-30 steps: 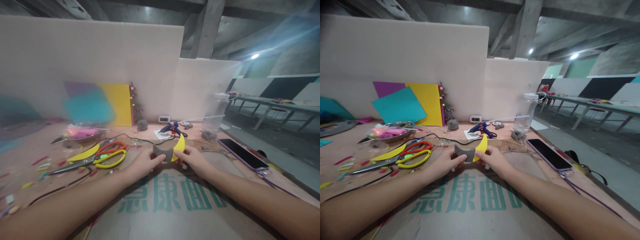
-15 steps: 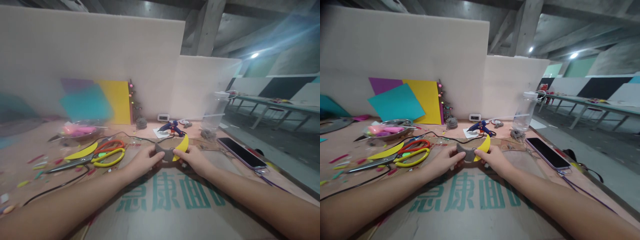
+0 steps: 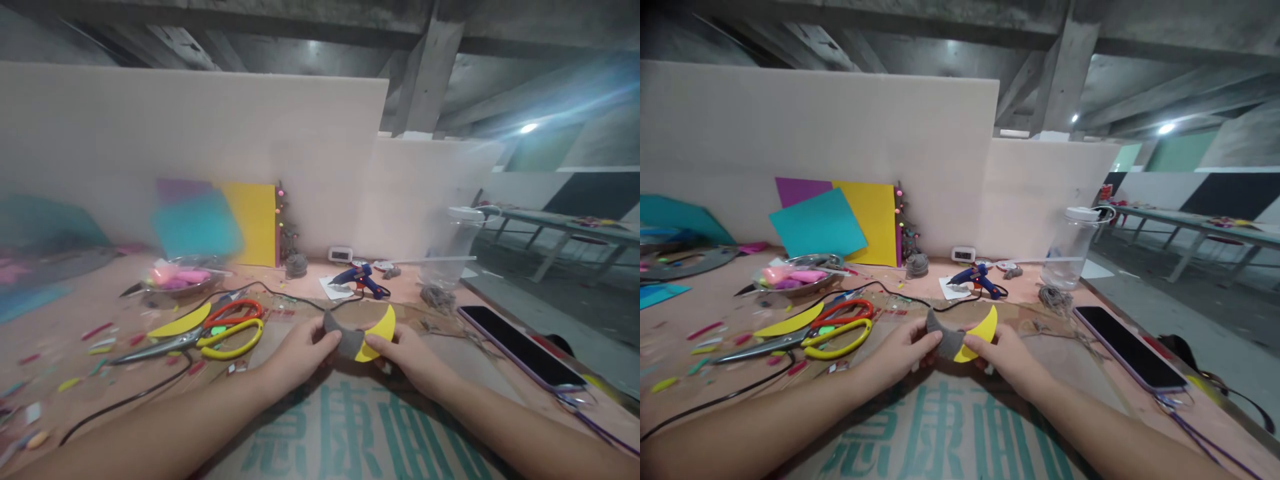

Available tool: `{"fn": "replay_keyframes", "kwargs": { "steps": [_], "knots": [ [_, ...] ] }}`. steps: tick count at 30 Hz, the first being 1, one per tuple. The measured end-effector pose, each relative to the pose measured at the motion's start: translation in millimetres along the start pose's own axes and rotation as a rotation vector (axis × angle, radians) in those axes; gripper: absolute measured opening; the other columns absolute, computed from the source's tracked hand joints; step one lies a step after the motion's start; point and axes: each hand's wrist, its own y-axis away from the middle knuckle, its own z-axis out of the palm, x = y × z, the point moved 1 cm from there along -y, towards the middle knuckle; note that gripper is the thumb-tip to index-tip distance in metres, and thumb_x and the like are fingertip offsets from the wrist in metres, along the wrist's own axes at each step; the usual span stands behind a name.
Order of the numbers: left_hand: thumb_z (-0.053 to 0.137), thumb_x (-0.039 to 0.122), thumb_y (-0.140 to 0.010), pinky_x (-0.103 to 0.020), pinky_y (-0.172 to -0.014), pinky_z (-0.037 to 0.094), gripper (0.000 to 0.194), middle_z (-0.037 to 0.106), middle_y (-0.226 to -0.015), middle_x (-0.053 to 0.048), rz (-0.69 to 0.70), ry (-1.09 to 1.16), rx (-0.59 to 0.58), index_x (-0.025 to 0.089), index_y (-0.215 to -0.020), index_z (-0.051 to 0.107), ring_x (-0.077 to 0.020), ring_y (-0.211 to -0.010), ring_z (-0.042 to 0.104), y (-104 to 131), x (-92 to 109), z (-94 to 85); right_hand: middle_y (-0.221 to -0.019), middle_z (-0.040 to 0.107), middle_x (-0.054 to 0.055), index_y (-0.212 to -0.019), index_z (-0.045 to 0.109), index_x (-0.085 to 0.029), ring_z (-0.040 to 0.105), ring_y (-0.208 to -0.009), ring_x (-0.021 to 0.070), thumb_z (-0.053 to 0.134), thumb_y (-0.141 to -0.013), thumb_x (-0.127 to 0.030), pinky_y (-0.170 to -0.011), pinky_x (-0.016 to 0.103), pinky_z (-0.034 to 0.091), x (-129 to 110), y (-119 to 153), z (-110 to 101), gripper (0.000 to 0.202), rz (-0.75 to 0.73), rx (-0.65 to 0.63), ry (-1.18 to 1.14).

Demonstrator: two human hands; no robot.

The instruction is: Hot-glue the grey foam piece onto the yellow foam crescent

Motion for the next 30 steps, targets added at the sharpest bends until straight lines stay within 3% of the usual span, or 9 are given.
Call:
{"fn": "replay_keyframes", "kwargs": {
  "steps": [8, 17, 21, 30],
  "knots": [
    [0.058, 0.038, -0.084, -0.023, -0.054, 0.038, 0.029, 0.054, -0.066, 0.004, -0.033, 0.023, -0.057, 0.014, -0.100, 0.062, -0.0113, -0.057, 0.048, 2, 6, 1.8, -0.052, 0.052, -0.004, -0.076, 0.059, -0.017, 0.045, -0.048, 0.0106, 0.072, -0.068, -0.053, -0.048, 0.024, 0.033, -6, 1, 3, 0.039, 0.027, 0.041, 0.069],
    [0.057, 0.029, -0.082, -0.023, -0.056, 0.039, 0.023, 0.056, -0.068, 0.002, -0.048, -0.002, -0.029, 0.014, -0.098, 0.063, -0.0121, -0.060, 0.049, 2, 8, 2.3, -0.067, 0.065, 0.002, -0.088, 0.069, -0.015, 0.053, -0.056, 0.0131, 0.073, -0.065, -0.060, -0.053, 0.025, 0.041, -2, -2, 1, 0.051, 0.045, 0.070, -0.039],
    [0.055, 0.023, -0.080, -0.023, -0.056, 0.038, 0.016, 0.056, -0.068, 0.002, -0.037, -0.014, -0.026, 0.015, -0.092, 0.062, -0.0116, -0.059, 0.048, 2, 9, 3.0, -0.070, 0.068, 0.003, -0.087, 0.070, -0.015, 0.056, -0.058, 0.0139, 0.076, -0.060, -0.056, -0.054, 0.026, 0.042, 2, -3, 1, 0.049, 0.090, 0.052, -0.016],
    [0.055, 0.022, -0.082, -0.025, -0.062, 0.042, 0.022, 0.064, -0.080, -0.002, -0.017, -0.044, -0.012, 0.013, -0.099, 0.065, -0.0138, -0.067, 0.054, 1, 6, 2.8, -0.058, 0.063, 0.000, -0.081, 0.066, -0.014, 0.049, -0.046, 0.0102, 0.074, -0.060, -0.048, -0.047, 0.024, 0.036, 3, -7, 3, 0.041, 0.111, 0.060, 0.050]
  ]
}}
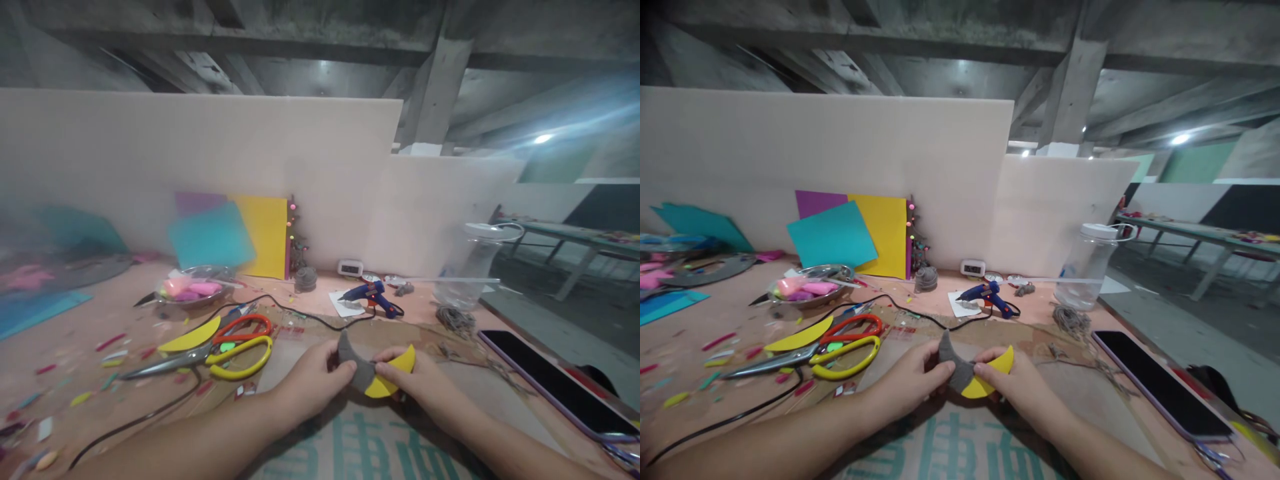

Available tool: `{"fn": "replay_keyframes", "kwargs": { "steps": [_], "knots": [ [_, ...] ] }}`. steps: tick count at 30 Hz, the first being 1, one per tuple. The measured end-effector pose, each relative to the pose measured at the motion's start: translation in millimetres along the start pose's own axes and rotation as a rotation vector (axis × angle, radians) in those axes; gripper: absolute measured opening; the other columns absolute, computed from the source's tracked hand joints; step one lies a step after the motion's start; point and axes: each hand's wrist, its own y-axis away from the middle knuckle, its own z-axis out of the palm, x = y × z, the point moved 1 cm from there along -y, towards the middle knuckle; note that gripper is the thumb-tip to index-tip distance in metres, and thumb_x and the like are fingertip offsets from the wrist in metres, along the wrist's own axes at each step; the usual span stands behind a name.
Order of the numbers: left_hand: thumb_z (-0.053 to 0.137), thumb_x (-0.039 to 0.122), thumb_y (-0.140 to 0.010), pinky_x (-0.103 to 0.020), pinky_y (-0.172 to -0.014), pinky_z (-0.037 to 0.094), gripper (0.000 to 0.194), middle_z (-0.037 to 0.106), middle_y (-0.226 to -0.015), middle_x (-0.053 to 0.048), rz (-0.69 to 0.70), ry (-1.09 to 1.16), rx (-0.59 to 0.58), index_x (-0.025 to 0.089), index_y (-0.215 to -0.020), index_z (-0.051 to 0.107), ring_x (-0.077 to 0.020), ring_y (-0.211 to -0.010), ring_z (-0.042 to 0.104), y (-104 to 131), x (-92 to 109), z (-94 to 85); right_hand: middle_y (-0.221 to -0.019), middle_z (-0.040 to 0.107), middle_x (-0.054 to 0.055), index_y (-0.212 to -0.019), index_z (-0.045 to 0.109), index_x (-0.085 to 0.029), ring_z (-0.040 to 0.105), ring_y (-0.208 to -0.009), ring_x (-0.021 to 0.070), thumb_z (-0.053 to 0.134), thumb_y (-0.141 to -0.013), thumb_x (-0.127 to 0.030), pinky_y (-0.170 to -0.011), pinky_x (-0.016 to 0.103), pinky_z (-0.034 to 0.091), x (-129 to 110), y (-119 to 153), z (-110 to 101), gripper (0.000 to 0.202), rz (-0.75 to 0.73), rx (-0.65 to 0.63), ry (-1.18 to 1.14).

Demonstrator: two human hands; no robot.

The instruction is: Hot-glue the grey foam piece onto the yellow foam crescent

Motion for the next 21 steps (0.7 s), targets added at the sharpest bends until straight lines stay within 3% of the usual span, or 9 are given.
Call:
{"fn": "replay_keyframes", "kwargs": {
  "steps": [7, 11, 15, 21],
  "knots": [
    [0.057, 0.028, -0.085, -0.026, -0.068, 0.045, 0.024, 0.058, -0.066, 0.001, 0.023, 0.086, 0.025, 0.012, -0.101, 0.065, -0.0159, -0.070, 0.057, -0.3, 0.1, 1.8, -0.053, 0.058, -0.002, -0.073, 0.061, -0.015, 0.050, -0.047, 0.0105, 0.069, -0.065, -0.052, -0.048, 0.023, 0.034, -0.3, 0.2, -2.2, 0.038, -0.053, -0.005, 0.038],
    [0.060, 0.027, -0.083, -0.028, -0.075, 0.047, 0.026, 0.066, -0.080, -0.003, 0.013, 0.097, 0.023, 0.012, -0.102, 0.067, -0.0168, -0.077, 0.059, -1.2, -0.2, 2.4, -0.051, 0.056, -0.002, -0.073, 0.062, -0.015, 0.049, -0.046, 0.0102, 0.069, -0.065, -0.053, -0.047, 0.023, 0.034, 1.4, -1.8, -4.1, 0.039, -0.047, -0.028, 0.069],
    [0.061, 0.028, -0.082, -0.031, -0.079, 0.048, 0.027, 0.071, -0.095, -0.008, 0.013, 0.070, 0.051, 0.011, -0.101, 0.068, -0.0199, -0.085, 0.062, 0.2, -0.5, 2.6, -0.061, 0.063, 0.000, -0.082, 0.066, -0.015, 0.053, -0.049, 0.0116, 0.071, -0.064, -0.052, -0.049, 0.024, 0.038, 4.6, -2.8, -5.9, 0.042, -0.020, -0.014, 0.034],
    [0.063, 0.036, -0.082, -0.029, -0.077, 0.047, 0.035, 0.071, -0.099, -0.007, 0.046, 0.069, 0.001, 0.013, -0.108, 0.066, -0.0197, -0.087, 0.062, -0.2, -2.7, 2.1, -0.062, 0.065, 0.001, -0.082, 0.066, -0.013, 0.053, -0.050, 0.0119, 0.073, -0.061, -0.050, -0.049, 0.025, 0.038, 1.7, -1.5, -5.3, 0.043, -0.002, -0.036, -0.009]
  ]
}}
